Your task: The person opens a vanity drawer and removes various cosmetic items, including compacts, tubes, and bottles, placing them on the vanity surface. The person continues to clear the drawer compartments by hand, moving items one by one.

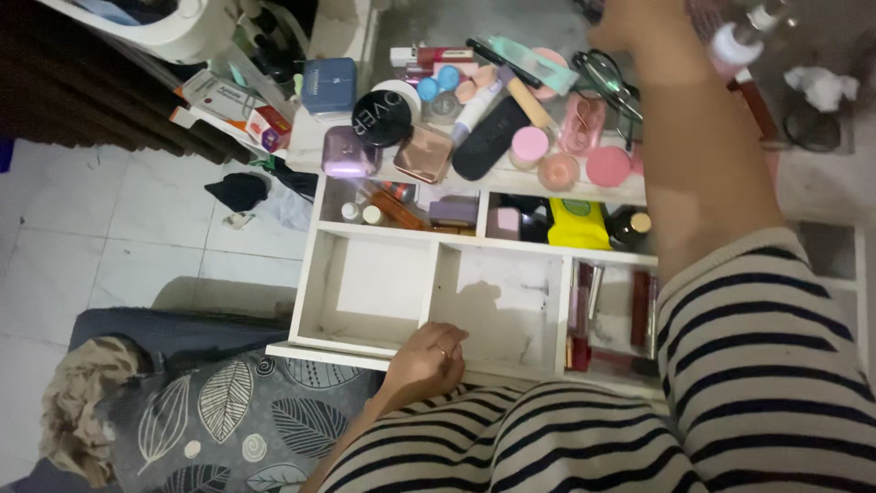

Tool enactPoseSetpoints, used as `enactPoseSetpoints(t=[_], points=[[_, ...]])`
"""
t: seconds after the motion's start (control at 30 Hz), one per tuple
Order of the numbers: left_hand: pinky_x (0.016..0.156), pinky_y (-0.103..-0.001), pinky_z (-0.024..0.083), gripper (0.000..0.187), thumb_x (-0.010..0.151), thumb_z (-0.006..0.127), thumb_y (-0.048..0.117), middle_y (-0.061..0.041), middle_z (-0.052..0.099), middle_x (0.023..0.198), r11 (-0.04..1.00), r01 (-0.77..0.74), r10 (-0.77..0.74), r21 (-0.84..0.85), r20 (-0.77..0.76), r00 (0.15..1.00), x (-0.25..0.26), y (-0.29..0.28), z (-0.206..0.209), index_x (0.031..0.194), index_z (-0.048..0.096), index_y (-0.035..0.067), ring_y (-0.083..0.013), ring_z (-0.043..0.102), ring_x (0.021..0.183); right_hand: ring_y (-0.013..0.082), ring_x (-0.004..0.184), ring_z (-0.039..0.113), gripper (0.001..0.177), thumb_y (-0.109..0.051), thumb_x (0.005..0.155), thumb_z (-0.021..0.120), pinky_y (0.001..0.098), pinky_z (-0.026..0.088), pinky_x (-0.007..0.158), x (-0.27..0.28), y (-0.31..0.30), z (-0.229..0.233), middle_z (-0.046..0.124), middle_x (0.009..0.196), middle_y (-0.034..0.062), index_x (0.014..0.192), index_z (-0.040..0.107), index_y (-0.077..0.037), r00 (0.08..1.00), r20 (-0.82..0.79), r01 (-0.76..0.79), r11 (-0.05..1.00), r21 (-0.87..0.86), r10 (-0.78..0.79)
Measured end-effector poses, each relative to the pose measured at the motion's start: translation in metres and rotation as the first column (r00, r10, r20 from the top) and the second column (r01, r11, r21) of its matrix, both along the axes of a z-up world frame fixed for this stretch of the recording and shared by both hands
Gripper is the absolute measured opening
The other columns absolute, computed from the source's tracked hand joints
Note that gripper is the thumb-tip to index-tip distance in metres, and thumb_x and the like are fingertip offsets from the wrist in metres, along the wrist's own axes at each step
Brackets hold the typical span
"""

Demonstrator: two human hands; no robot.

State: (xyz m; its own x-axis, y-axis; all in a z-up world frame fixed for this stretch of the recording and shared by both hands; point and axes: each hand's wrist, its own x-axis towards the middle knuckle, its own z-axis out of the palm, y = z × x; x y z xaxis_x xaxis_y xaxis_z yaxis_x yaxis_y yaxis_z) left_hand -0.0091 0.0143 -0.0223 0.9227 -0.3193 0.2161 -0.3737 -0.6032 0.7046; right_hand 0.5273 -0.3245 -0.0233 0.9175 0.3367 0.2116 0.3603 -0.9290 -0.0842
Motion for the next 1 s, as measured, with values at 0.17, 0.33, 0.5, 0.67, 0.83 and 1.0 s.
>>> enactPoseSetpoints(t=[0.17,0.33,0.5,0.67,0.83,1.0], points=[[0.088,-0.040,0.058,0.027,0.080,0.071,0.001,-0.017,0.072,0.106,0.999,0.017,-0.017,0.028,0.026,1.000,0.007,0.001,0.002,0.107,0.070,-0.001,-0.0337,0.069,0.100,0.0417,0.081,0.072,0.050,-0.026,0.068,0.081,0.0518,0.059,0.071,-0.052,0.017,0.046,0.072,0.091,0.0232,0.109,0.068,0.000,0.998,-0.048,0.035,0.984,0.172,-0.027],[0.085,-0.040,0.059,0.027,0.078,0.072,0.000,-0.016,0.072,0.104,1.000,-0.004,0.004,0.028,0.008,1.000,0.007,-0.002,-0.001,0.105,0.071,0.000,-0.0336,0.069,0.098,0.0391,0.083,0.074,0.053,-0.022,0.067,0.080,0.0504,0.060,0.072,-0.067,0.026,0.070,0.070,0.095,0.0238,0.112,0.062,0.001,0.927,-0.338,0.256,0.930,0.262,-0.161],[0.086,-0.037,0.059,0.022,0.080,0.072,0.000,-0.014,0.072,0.104,0.999,-0.027,0.027,0.025,-0.011,1.000,0.009,-0.004,-0.005,0.102,0.070,0.001,-0.0315,0.069,0.099,0.0388,0.088,0.071,0.066,-0.029,0.063,0.088,0.0475,0.056,0.075,-0.040,0.014,0.044,0.070,0.101,0.0259,0.117,0.065,0.003,0.967,-0.248,0.125,0.956,0.266,-0.058],[0.085,-0.037,0.059,0.021,0.079,0.072,0.000,-0.014,0.072,0.105,0.998,-0.031,0.034,0.063,-0.047,0.998,0.011,-0.006,-0.007,0.100,0.071,0.001,-0.0316,0.069,0.099,0.0370,0.090,0.072,0.061,-0.034,0.073,0.083,0.0477,0.057,0.076,-0.020,0.005,0.018,0.072,0.104,0.0257,0.119,0.068,0.003,0.900,-0.417,0.221,0.957,0.187,-0.127],[0.085,-0.036,0.060,0.020,0.081,0.072,0.001,-0.014,0.073,0.105,0.997,-0.014,0.021,0.076,-0.086,0.996,0.012,-0.006,-0.010,0.101,0.072,0.002,-0.0307,0.070,0.099,0.0375,0.087,0.070,0.062,-0.036,0.074,0.085,0.0481,0.056,0.072,-0.015,0.003,0.005,0.070,0.104,0.0249,0.121,0.066,0.001,0.919,-0.385,0.191,0.953,0.236,-0.089],[0.086,-0.034,0.060,0.022,0.084,0.071,0.000,-0.014,0.073,0.108,0.999,-0.029,0.030,0.016,-0.085,0.996,0.012,-0.006,-0.013,0.105,0.073,0.002,-0.0290,0.071,0.101,0.0360,0.085,0.069,0.062,-0.043,0.083,0.086,0.0466,0.054,0.072,-0.027,0.000,-0.001,0.070,0.103,0.0239,0.122,0.066,0.000,0.959,-0.280,0.129,0.932,0.339,-0.031]])
